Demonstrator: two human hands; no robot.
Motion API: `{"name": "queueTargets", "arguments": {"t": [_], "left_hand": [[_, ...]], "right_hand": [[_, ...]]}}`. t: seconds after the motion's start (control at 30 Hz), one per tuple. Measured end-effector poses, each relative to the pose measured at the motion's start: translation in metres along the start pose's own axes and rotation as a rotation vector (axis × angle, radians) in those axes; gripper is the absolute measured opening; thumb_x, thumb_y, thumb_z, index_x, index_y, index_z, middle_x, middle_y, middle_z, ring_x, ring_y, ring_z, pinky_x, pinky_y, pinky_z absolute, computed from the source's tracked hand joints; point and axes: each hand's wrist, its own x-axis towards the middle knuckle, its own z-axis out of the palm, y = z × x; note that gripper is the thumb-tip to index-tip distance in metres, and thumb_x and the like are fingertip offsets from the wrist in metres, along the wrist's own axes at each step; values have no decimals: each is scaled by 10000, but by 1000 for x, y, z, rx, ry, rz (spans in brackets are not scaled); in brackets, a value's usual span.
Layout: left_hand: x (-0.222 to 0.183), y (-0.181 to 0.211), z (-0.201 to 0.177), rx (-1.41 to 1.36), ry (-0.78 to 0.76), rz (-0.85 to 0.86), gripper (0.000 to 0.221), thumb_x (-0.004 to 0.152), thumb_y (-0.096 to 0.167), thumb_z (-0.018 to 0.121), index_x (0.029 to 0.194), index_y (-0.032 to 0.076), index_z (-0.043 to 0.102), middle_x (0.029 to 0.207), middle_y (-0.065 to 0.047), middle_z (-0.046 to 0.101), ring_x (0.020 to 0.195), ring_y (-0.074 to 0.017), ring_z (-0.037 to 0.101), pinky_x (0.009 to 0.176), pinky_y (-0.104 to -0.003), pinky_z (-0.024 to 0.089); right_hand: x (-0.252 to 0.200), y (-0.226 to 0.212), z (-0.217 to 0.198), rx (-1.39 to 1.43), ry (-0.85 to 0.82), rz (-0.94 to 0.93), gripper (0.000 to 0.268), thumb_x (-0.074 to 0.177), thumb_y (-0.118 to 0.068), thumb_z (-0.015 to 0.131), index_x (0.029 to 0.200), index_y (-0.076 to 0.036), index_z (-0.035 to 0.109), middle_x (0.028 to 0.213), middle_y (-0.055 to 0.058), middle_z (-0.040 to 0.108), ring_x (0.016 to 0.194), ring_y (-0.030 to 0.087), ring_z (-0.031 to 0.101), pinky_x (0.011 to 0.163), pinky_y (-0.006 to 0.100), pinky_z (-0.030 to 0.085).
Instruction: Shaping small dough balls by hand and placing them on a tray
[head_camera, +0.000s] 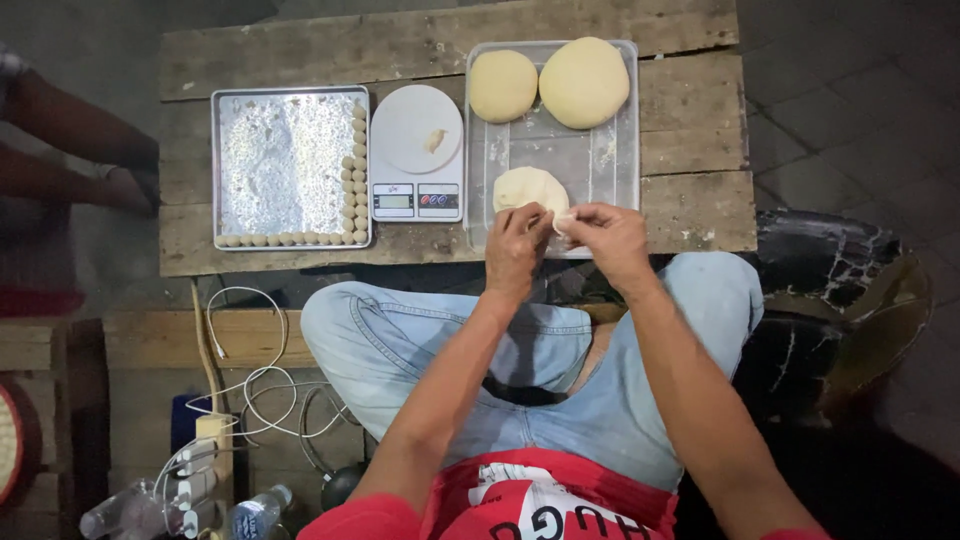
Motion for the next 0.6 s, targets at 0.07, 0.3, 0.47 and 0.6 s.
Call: {"name": "queueTargets", "arguments": {"t": [0.07, 0.3, 0.47, 0.6], "left_hand": [[-4, -3, 5, -37, -23, -53, 250, 843, 142, 814, 1092, 139, 785, 1117, -36, 667, 1039, -284, 637, 899, -369, 580], [28, 37, -39, -412, 106, -333, 364, 916, 171, 809, 1265, 130, 712, 1133, -60, 675, 977, -301, 684, 844, -404, 597], [30, 25, -27, -261, 120, -278, 208, 876, 224, 840, 1060, 161, 766, 986, 7, 682, 892, -223, 710, 767, -329, 610], [40, 16, -33, -397, 176, -449, 76, 904, 181, 806, 970, 143, 795, 912, -58, 751, 811, -282, 728, 682, -334, 620]], "right_hand": [[-3, -11, 1, 98, 12, 4, 212, 828, -37, 840, 1018, 5, 758, 773, 139, 737, 682, 161, 725, 662, 329, 642], [-3, -12, 1, 134, -41, -3, 281, 1005, -265, 739, 1161, -33, 762, 987, 163, 763, 803, 210, 739, 669, 354, 656], [-8, -23, 9, 166, -156, -90, 413, 1067, -319, 620, 1333, -5, 655, 1071, 257, 732, 886, 316, 743, 700, 471, 649], [0, 1, 7, 137, -97, -92, 391, 1102, -276, 555, 1392, -21, 617, 1136, 225, 739, 875, 260, 754, 676, 381, 649]]}}
